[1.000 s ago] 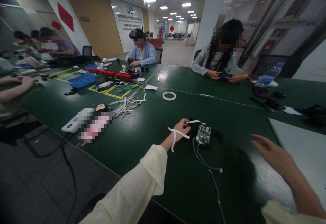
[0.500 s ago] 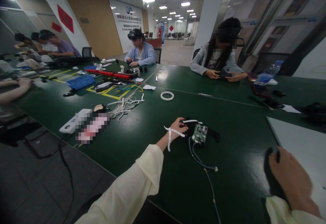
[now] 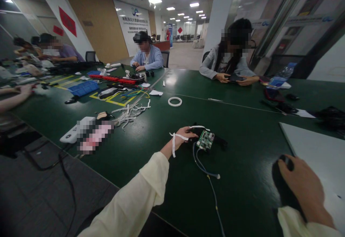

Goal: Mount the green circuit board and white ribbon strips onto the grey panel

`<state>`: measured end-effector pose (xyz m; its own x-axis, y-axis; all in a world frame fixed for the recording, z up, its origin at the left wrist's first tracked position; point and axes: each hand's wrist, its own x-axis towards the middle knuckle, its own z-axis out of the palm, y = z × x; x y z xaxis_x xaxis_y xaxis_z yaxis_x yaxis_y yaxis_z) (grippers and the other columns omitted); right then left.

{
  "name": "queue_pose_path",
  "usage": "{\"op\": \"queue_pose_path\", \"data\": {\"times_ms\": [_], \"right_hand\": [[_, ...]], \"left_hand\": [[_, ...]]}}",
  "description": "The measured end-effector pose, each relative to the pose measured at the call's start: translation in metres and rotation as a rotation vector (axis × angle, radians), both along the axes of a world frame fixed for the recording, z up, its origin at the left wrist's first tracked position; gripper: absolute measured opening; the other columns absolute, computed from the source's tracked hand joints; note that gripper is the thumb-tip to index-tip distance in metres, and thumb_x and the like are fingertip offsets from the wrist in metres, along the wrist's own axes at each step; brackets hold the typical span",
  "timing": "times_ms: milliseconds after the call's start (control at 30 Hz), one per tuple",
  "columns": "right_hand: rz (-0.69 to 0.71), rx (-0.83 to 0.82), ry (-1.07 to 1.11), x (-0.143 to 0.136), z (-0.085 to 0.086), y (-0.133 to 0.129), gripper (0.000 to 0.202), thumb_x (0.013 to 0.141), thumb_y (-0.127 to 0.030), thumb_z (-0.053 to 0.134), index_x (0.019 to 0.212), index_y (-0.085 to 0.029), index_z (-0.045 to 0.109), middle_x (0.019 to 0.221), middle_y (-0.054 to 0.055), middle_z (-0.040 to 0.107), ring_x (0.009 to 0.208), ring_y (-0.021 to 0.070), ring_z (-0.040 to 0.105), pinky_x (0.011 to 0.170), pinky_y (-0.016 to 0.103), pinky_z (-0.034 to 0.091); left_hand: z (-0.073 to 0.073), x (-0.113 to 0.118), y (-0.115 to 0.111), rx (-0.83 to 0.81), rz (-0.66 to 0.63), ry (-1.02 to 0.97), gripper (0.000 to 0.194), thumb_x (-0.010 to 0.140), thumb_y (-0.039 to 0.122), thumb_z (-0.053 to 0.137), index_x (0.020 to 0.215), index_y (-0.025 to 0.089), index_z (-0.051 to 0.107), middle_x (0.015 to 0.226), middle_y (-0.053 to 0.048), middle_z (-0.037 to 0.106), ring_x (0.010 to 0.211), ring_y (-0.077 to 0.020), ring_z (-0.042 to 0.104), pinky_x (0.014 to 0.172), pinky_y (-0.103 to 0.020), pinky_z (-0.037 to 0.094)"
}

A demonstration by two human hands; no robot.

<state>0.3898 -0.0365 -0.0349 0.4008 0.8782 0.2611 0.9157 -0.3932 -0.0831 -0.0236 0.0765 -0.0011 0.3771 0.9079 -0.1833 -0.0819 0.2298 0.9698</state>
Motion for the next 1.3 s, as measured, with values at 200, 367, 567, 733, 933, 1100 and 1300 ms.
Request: {"op": "queue_pose_path", "data": {"times_ms": [200,367,567,733,933,1100,1300], "right_hand": [[-0.041,-0.026,0.086,-0.002,0.001,0.000,0.059,0.078,-0.053,0.027,0.116,-0.017,0.054,0.117,0.014,0.054,0.095,0.0301,0.054,0.072,0.039,0.042],[0.015,0.044,0.145,-0.013,-0.001,0.001,0.057,0.075,-0.054,0.030,0.110,-0.019,0.059,0.119,0.013,0.054,0.102,0.0289,0.053,0.075,0.039,0.042],[0.179,0.143,0.202,-0.055,0.003,-0.003,0.056,0.081,-0.055,0.029,0.106,-0.019,0.062,0.121,0.012,0.053,0.111,0.0299,0.049,0.087,0.042,0.040],[0.325,0.174,0.270,-0.103,0.014,-0.009,0.053,0.086,-0.053,0.029,0.104,-0.018,0.064,0.121,0.010,0.054,0.115,0.0273,0.047,0.098,0.044,0.037],[0.536,0.132,0.320,-0.157,0.030,-0.020,0.046,0.089,-0.046,0.032,0.105,-0.017,0.064,0.124,0.010,0.051,0.118,0.0232,0.045,0.102,0.043,0.034],[0.710,0.055,0.370,-0.199,0.046,-0.036,0.038,0.092,-0.038,0.035,0.111,-0.019,0.062,0.130,0.007,0.046,0.123,0.0211,0.039,0.104,0.045,0.031],[0.949,-0.049,0.449,-0.242,0.066,-0.051,0.031,0.090,-0.032,0.042,0.112,-0.021,0.061,0.134,0.006,0.042,0.126,0.0208,0.035,0.104,0.043,0.030]], "left_hand": [[0.012,-0.004,-0.009,-0.045,-0.027,-0.114,0.038,0.064,0.017,0.067,0.100,0.009,0.061,0.085,-0.008,0.067,0.059,-0.0097,0.057,0.047,-0.018,0.035],[0.022,-0.007,-0.018,-0.044,0.012,-0.183,0.028,0.066,0.016,0.061,0.093,0.009,0.064,0.081,-0.007,0.067,0.059,-0.0103,0.057,0.048,-0.019,0.037],[0.030,-0.012,-0.018,-0.087,0.022,-0.298,0.026,0.065,0.016,0.062,0.089,0.008,0.066,0.078,-0.008,0.068,0.059,-0.0115,0.058,0.052,-0.020,0.040],[0.039,-0.022,-0.013,-0.069,0.081,-0.416,0.024,0.065,0.017,0.065,0.088,0.010,0.066,0.076,-0.007,0.068,0.058,-0.0093,0.057,0.051,-0.018,0.039],[0.047,-0.035,-0.006,-0.106,0.259,-0.447,0.023,0.060,0.011,0.066,0.084,0.010,0.066,0.069,-0.004,0.068,0.052,-0.0075,0.055,0.046,-0.017,0.037],[0.051,-0.041,-0.003,-0.100,0.314,-0.490,0.023,0.061,0.009,0.064,0.084,0.011,0.066,0.068,-0.003,0.068,0.050,-0.0077,0.056,0.045,-0.017,0.039],[0.054,-0.045,-0.003,-0.106,0.347,-0.501,0.020,0.061,0.010,0.064,0.081,0.012,0.063,0.067,-0.002,0.067,0.049,-0.0070,0.056,0.044,-0.016,0.040]]}}
